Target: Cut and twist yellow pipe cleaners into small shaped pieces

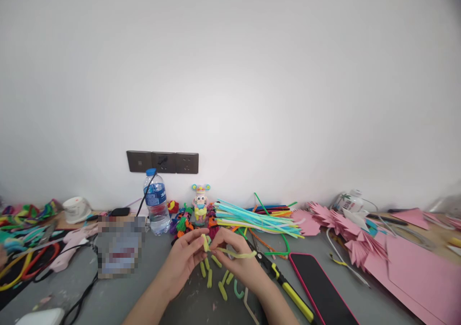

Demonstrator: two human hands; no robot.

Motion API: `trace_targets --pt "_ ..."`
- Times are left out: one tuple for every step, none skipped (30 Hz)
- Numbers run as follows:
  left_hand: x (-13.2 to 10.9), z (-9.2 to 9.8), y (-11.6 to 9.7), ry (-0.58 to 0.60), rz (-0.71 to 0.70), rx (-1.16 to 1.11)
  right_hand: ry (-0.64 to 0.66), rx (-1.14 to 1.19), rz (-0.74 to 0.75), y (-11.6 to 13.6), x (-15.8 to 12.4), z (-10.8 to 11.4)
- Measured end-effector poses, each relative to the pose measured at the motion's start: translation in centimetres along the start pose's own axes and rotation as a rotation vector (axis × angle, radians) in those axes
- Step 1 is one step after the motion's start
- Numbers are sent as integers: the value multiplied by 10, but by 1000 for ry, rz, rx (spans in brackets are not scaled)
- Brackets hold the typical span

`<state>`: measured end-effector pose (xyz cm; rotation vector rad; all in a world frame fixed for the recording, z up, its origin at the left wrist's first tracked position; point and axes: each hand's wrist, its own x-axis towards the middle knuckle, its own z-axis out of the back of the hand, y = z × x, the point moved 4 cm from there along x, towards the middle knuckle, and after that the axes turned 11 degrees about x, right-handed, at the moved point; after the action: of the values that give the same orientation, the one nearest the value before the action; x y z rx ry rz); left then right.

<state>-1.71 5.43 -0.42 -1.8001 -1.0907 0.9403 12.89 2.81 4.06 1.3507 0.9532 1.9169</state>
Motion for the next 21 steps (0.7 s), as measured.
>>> trace_targets --pt "0 0 0 -2 12 -10 -2 -2 1 -1 0 -1" --pt "-1 0 0 0 16 -18 -4 -1 1 -1 0 -1" --pt "-1 -1 0 10 15 -23 -7 3 2 -2 0 -1" --pt "-2 -2 -1 22 8 -27 -9 7 2 -2 0 -1" --pt "-2 -3 -2 37 0 -31 -12 12 3 -2 0 -1" --pt "-3 -3 -2 53 -4 -35 -15 17 4 -2 0 0" --pt "-4 -4 -3 69 -6 -39 -18 22 4 -2 0 0" --pt "-4 -5 -4 84 -6 -45 -22 29 3 -2 0 1" --pt "-4 -6 -5 101 -3 -52 -27 39 -2 -1 0 1" --pt "-5 -7 -6 116 2 -59 -30 55 -8 -1 -1 1" --pt "-5 -8 -6 131 10 -66 -33 73 -17 -1 -1 1" --pt "-5 -9 -6 142 15 -72 -33 94 -26 -2 -1 1" --pt "-5 -9 -6 151 18 -74 -30 114 -32 -2 -1 1" --pt "-5 -9 -6 156 17 -72 -25 132 -31 -2 -2 1" --pt "-5 -9 -5 157 10 -66 -17 145 -26 -2 -2 0" --pt "-5 -8 -5 156 0 -59 -10 154 -18 -2 -2 0" --pt "-5 -8 -4 153 -10 -52 -4 155 -10 -2 -2 0" --pt "-5 -7 -3 149 -16 -45 3 150 -7 -2 -1 0" --pt "-4 -6 -2 144 -18 -40 10 139 -9 -1 -1 0" --pt "-4 -6 -1 137 -17 -36 18 125 -16 -1 -1 0" --pt "-3 -5 0 131 -14 -33 28 107 -25 -1 -1 0"
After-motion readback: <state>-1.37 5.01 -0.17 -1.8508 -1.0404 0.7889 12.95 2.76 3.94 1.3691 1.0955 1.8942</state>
